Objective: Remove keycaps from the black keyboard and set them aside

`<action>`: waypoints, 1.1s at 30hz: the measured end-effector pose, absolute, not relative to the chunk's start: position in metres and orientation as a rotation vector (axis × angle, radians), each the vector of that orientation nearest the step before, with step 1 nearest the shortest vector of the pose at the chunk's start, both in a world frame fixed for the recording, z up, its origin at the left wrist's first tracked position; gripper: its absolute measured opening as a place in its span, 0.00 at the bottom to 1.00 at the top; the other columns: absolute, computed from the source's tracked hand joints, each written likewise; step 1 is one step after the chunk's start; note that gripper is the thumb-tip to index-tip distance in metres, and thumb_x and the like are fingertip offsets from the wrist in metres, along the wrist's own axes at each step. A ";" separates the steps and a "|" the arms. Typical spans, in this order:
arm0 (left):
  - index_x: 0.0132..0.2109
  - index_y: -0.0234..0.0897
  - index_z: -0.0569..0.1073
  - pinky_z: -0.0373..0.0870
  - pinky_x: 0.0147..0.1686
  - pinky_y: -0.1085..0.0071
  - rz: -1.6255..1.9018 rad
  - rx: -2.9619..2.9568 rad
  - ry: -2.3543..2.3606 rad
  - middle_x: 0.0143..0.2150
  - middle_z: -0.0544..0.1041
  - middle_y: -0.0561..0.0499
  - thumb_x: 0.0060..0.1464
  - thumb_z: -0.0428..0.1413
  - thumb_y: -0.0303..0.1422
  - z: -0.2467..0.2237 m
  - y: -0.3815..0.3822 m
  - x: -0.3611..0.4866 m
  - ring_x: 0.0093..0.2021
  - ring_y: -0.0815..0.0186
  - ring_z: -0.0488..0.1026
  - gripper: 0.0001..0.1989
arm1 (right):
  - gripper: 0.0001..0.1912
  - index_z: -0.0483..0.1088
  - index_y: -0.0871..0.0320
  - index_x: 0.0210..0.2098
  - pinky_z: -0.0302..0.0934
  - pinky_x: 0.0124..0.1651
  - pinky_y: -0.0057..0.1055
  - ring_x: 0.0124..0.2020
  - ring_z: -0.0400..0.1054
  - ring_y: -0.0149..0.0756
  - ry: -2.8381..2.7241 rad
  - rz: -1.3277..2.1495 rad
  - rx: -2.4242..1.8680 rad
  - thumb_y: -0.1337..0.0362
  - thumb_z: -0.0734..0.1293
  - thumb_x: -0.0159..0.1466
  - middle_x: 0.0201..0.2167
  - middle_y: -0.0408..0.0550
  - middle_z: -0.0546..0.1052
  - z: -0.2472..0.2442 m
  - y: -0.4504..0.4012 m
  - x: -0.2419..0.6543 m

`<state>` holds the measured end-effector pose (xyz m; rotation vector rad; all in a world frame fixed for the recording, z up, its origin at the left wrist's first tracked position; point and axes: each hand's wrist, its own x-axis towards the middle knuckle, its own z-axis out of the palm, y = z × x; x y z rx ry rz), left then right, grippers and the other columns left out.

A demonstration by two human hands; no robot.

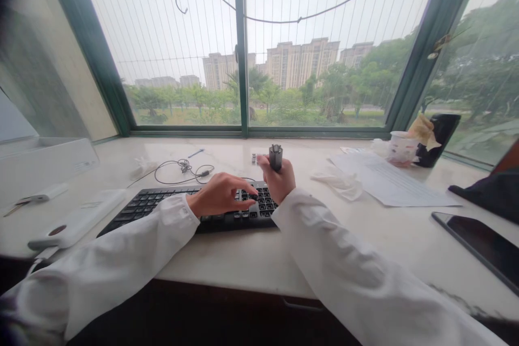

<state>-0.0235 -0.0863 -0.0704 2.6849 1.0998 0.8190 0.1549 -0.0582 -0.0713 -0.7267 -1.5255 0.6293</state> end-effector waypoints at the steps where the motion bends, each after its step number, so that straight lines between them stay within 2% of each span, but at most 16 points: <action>1: 0.42 0.40 0.81 0.63 0.29 0.76 0.885 2.606 1.147 0.34 0.81 0.53 0.54 0.58 0.42 -0.069 -0.084 -0.024 0.24 0.73 0.69 0.14 | 0.26 0.55 0.56 0.15 0.49 0.23 0.28 0.16 0.51 0.26 -1.595 0.560 -0.743 0.50 0.63 0.63 0.11 0.38 0.57 -0.069 -0.057 0.158; 3: 0.43 0.36 0.80 0.60 0.24 0.76 0.949 2.404 1.200 0.31 0.79 0.52 0.57 0.54 0.45 -0.065 -0.079 -0.025 0.21 0.74 0.65 0.18 | 0.23 0.61 0.58 0.18 0.53 0.27 0.27 0.20 0.57 0.28 -1.736 0.397 -0.739 0.51 0.63 0.63 0.15 0.41 0.64 -0.065 -0.056 0.165; 6: 0.45 0.32 0.78 0.59 0.22 0.77 0.902 2.148 1.147 0.34 0.79 0.49 0.59 0.50 0.48 -0.061 -0.073 -0.027 0.20 0.75 0.64 0.24 | 0.13 0.72 0.59 0.32 0.54 0.30 0.26 0.22 0.60 0.28 -1.947 0.245 -0.723 0.55 0.65 0.62 0.22 0.42 0.72 -0.064 -0.054 0.174; 9: 0.43 0.32 0.79 0.61 0.23 0.77 0.850 2.040 1.099 0.28 0.76 0.51 0.60 0.50 0.49 -0.059 -0.070 -0.029 0.19 0.76 0.63 0.24 | 0.13 0.73 0.56 0.44 0.55 0.30 0.25 0.20 0.61 0.27 -2.115 0.212 -0.717 0.60 0.66 0.61 0.21 0.39 0.73 -0.069 -0.046 0.181; 13: 0.45 0.33 0.79 0.59 0.23 0.77 0.819 1.977 1.111 0.20 0.70 0.53 0.61 0.50 0.49 -0.060 -0.067 -0.031 0.19 0.75 0.61 0.24 | 0.13 0.74 0.54 0.44 0.56 0.31 0.24 0.21 0.64 0.29 -2.234 0.168 -0.726 0.65 0.65 0.59 0.19 0.38 0.73 -0.075 -0.037 0.186; 16: 0.45 0.33 0.79 0.60 0.23 0.76 0.793 1.966 1.118 0.19 0.69 0.54 0.62 0.48 0.49 -0.062 -0.066 -0.032 0.19 0.74 0.62 0.25 | 0.16 0.73 0.54 0.47 0.56 0.31 0.24 0.21 0.64 0.28 -2.229 0.162 -0.720 0.64 0.66 0.59 0.20 0.38 0.74 -0.076 -0.035 0.187; 20: 0.45 0.32 0.80 0.60 0.23 0.76 0.761 1.989 1.112 0.19 0.70 0.53 0.62 0.47 0.49 -0.063 -0.065 -0.032 0.18 0.75 0.61 0.26 | 0.12 0.76 0.55 0.42 0.55 0.30 0.24 0.21 0.63 0.28 -2.235 0.134 -0.705 0.65 0.66 0.60 0.21 0.39 0.74 -0.076 -0.034 0.187; 23: 0.44 0.32 0.80 0.61 0.22 0.77 0.761 2.008 1.114 0.24 0.74 0.51 0.62 0.47 0.50 -0.065 -0.064 -0.032 0.19 0.76 0.61 0.27 | 0.11 0.76 0.55 0.41 0.54 0.30 0.24 0.20 0.61 0.27 -2.226 0.117 -0.716 0.64 0.66 0.59 0.19 0.38 0.72 -0.076 -0.034 0.186; 26: 0.43 0.32 0.79 0.62 0.23 0.77 0.806 2.050 1.121 0.33 0.79 0.48 0.62 0.48 0.50 -0.067 -0.062 -0.032 0.19 0.77 0.63 0.26 | 0.09 0.75 0.55 0.40 0.55 0.30 0.23 0.19 0.62 0.27 -2.221 0.128 -0.729 0.62 0.66 0.60 0.18 0.38 0.72 -0.077 -0.034 0.185; 30: 0.48 0.34 0.76 0.65 0.23 0.77 0.959 2.116 1.150 0.45 0.79 0.45 0.58 0.53 0.48 -0.067 -0.064 -0.033 0.20 0.77 0.67 0.22 | 0.10 0.75 0.56 0.40 0.56 0.31 0.24 0.21 0.66 0.29 -2.184 0.163 -0.775 0.60 0.67 0.60 0.20 0.40 0.75 -0.078 -0.034 0.183; 33: 0.49 0.36 0.76 0.64 0.21 0.78 1.057 2.183 1.165 0.47 0.79 0.46 0.56 0.57 0.46 -0.067 -0.067 -0.032 0.22 0.76 0.67 0.21 | 0.12 0.75 0.57 0.39 0.58 0.33 0.25 0.24 0.69 0.31 -2.139 0.202 -0.799 0.56 0.68 0.60 0.23 0.42 0.77 -0.079 -0.032 0.181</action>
